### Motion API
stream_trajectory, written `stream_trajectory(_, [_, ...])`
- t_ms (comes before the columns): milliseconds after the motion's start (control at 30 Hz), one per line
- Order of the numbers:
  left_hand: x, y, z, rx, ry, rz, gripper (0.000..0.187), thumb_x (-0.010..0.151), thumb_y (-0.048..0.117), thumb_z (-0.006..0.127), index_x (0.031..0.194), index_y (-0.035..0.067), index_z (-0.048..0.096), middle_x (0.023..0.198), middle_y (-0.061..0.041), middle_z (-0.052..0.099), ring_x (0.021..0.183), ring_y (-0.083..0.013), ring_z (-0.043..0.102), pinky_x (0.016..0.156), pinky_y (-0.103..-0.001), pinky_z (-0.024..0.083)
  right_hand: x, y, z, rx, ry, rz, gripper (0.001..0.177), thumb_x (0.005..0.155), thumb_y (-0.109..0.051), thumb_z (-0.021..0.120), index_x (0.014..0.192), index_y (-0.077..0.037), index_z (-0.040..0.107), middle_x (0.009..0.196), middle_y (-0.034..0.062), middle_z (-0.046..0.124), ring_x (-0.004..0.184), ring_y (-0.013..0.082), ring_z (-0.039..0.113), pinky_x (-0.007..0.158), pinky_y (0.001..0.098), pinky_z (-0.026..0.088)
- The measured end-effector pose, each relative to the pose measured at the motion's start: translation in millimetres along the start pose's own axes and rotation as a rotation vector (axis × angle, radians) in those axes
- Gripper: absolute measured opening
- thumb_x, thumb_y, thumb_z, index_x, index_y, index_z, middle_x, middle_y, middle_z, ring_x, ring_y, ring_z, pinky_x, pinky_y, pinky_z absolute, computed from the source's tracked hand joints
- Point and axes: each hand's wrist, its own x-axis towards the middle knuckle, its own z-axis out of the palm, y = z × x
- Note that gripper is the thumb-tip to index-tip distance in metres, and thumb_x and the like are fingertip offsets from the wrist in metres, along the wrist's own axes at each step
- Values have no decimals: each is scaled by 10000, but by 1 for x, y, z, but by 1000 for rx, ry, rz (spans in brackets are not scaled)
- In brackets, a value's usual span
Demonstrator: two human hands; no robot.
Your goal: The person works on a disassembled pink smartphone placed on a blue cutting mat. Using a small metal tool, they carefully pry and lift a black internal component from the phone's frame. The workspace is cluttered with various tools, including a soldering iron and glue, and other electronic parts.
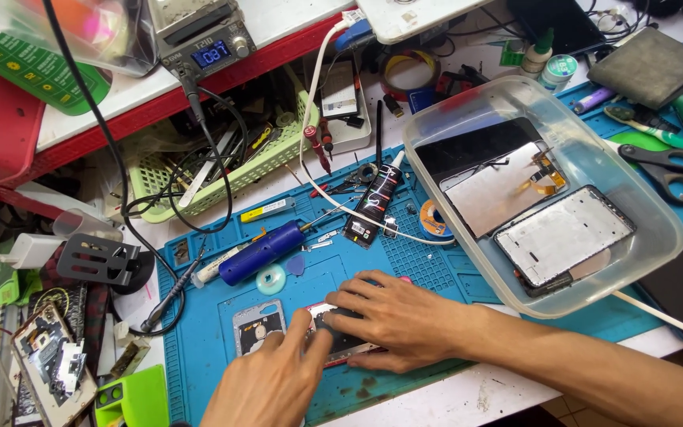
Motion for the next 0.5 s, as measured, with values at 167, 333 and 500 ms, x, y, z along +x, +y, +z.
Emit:
stream_trajectory(167, [1, 0, 7, -49, -188, -78, 296, 1000, 336, 628, 1133, 87, 536, 1409, -148, 353, 826, -358, 681, 360, -575, 615, 0, 0, -1, 6, -2, -1, 447, 1013, -419, 588, 1225, -27, 551, 1289, 202, 580, 1111, 371, 571, 932, 521, 441])
stream_trajectory(333, [-5, -2, 1, -93, -182, -10, 344, 919, 241, 701, 1122, 174, 432, 1441, -173, 328, 715, -379, 696, 291, -555, 554, -2, -1, 2, 14, -5, 1, 461, 1028, -435, 569, 1226, -19, 571, 1305, 218, 584, 1150, 383, 568, 948, 534, 443])
stream_trajectory(500, [-3, 0, -10, -86, -207, -54, 474, 854, 154, 731, 1196, 144, 403, 1378, -164, 346, 692, -382, 703, 338, -555, 543, -1, -2, 2, 18, -20, 2, 436, 1032, -427, 562, 1202, -26, 563, 1295, 211, 580, 1136, 389, 562, 953, 531, 431])
